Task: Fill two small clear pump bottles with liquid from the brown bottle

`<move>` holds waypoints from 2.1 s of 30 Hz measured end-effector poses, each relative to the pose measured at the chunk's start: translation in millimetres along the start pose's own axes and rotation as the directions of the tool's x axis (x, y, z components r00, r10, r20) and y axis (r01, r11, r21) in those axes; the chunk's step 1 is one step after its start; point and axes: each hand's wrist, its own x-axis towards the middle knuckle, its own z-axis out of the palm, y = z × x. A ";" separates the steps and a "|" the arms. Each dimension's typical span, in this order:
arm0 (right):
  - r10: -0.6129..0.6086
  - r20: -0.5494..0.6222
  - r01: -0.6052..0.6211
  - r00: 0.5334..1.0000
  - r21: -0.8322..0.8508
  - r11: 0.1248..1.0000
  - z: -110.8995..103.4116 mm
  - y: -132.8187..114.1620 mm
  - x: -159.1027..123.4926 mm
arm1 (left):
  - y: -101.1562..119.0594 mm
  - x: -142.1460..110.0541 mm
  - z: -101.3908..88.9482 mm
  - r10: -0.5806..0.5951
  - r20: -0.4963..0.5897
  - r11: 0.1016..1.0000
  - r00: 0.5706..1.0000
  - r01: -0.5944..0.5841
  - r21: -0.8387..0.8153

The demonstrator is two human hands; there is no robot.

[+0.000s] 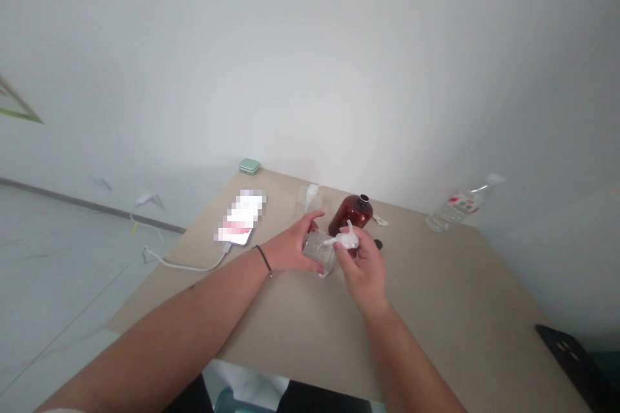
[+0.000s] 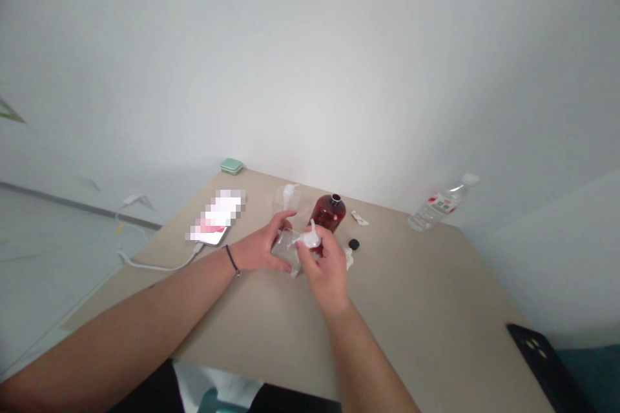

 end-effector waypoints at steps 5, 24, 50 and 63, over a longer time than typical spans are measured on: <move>-0.051 0.052 0.052 0.997 -0.011 0.999 12.7 11.0 5.8 | 2.9 0.0 2.2 0.030 0.015 0.999 0.999 -0.030 0.011; 0.177 0.215 -0.254 0.960 0.418 0.872 34.4 49.8 3.2 | 4.4 5.7 -3.8 -0.062 -0.020 0.994 0.998 0.060 -0.086; 0.083 0.254 -0.154 0.964 0.273 0.950 35.9 42.9 9.3 | -2.4 6.4 -5.4 -0.070 -0.010 0.993 0.998 0.068 -0.091; 0.111 0.256 -0.184 0.960 0.281 0.942 36.2 47.6 9.5 | -1.0 5.9 -6.3 -0.063 -0.011 0.995 0.998 0.062 -0.078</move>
